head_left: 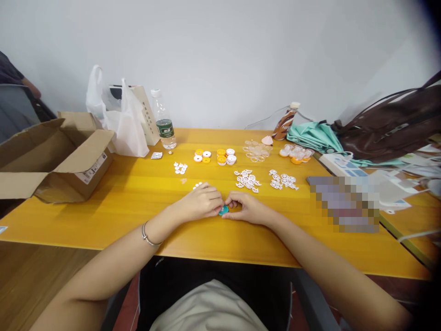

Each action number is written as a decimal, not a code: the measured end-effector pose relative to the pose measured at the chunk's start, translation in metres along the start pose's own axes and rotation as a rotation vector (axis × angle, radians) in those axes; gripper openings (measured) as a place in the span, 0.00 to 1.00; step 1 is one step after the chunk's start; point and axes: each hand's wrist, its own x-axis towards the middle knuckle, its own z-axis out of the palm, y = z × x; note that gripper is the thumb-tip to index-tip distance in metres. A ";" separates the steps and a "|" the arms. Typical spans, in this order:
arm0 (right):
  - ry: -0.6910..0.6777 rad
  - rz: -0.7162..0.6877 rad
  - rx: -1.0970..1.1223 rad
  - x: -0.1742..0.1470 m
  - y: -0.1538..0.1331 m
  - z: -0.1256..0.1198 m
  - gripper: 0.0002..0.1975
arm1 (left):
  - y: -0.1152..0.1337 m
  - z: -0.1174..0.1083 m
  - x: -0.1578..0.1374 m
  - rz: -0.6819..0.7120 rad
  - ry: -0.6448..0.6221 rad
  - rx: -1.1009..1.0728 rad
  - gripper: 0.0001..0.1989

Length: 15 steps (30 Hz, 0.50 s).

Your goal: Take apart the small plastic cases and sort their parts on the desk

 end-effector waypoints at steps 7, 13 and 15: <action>-0.004 0.026 0.005 -0.001 -0.002 0.000 0.12 | -0.029 -0.019 -0.011 -0.250 0.009 -0.109 0.08; -0.007 0.006 -0.009 -0.002 -0.001 0.000 0.11 | -0.073 -0.038 -0.038 -0.741 -0.220 -0.117 0.07; -0.007 0.000 -0.015 -0.003 -0.001 0.000 0.11 | -0.079 -0.038 -0.042 -0.818 -0.283 -0.130 0.09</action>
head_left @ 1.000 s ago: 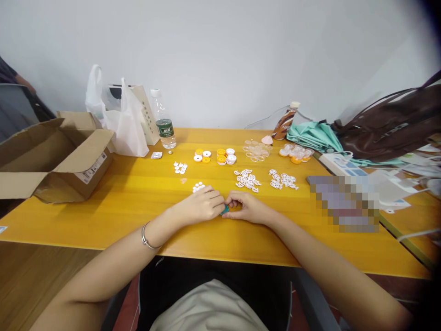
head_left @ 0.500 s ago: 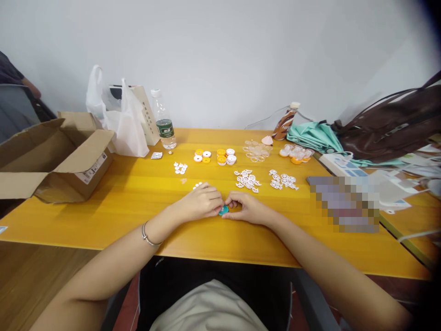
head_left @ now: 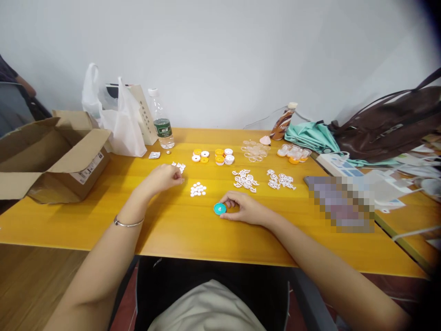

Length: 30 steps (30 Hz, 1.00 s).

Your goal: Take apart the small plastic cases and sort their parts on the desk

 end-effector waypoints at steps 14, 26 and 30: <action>0.030 0.020 0.077 -0.002 -0.006 -0.002 0.11 | 0.002 0.002 0.000 0.067 0.051 -0.002 0.12; 0.565 0.209 -0.073 0.012 0.022 -0.021 0.15 | 0.062 0.023 -0.017 0.577 0.101 -0.164 0.11; 0.555 0.231 -0.220 0.033 0.034 -0.052 0.15 | 0.072 0.028 -0.021 0.691 0.004 -0.205 0.13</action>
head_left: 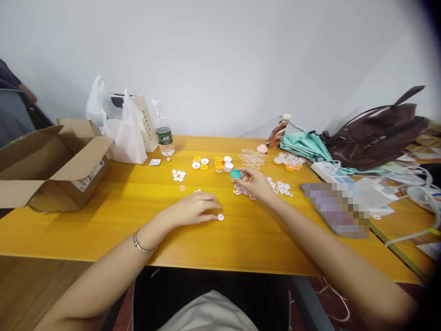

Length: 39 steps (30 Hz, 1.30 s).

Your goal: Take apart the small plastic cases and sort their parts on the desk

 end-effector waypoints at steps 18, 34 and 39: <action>-0.157 -0.105 -0.469 0.087 -0.037 0.083 0.15 | 0.001 0.011 0.003 0.047 -0.015 0.000 0.09; 0.074 -0.197 -0.047 0.052 -0.012 0.007 0.10 | 0.005 0.012 0.005 0.057 -0.040 -0.053 0.10; 0.200 0.027 -0.115 0.022 0.040 -0.053 0.12 | 0.007 0.015 0.007 0.075 -0.037 -0.079 0.10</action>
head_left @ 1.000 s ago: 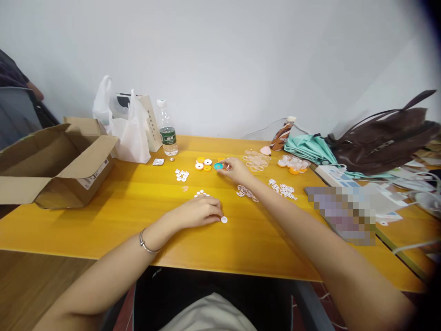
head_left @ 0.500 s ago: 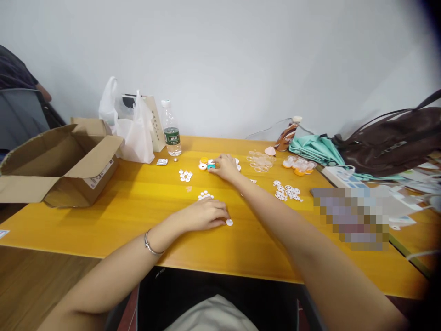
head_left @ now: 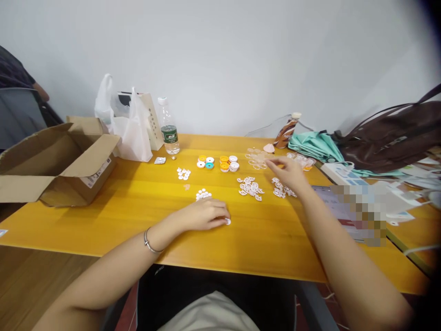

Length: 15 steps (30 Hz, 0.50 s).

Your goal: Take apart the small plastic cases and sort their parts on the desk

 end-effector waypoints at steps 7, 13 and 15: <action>-0.180 0.224 -0.316 -0.008 0.058 -0.035 0.08 | 0.000 -0.001 0.002 -0.009 0.000 -0.032 0.10; -0.170 0.171 -0.382 -0.009 0.064 -0.017 0.12 | -0.003 0.000 0.001 -0.010 -0.001 -0.063 0.09; -0.115 0.085 -0.397 -0.008 0.060 -0.005 0.13 | -0.003 0.001 0.002 -0.005 -0.002 -0.063 0.09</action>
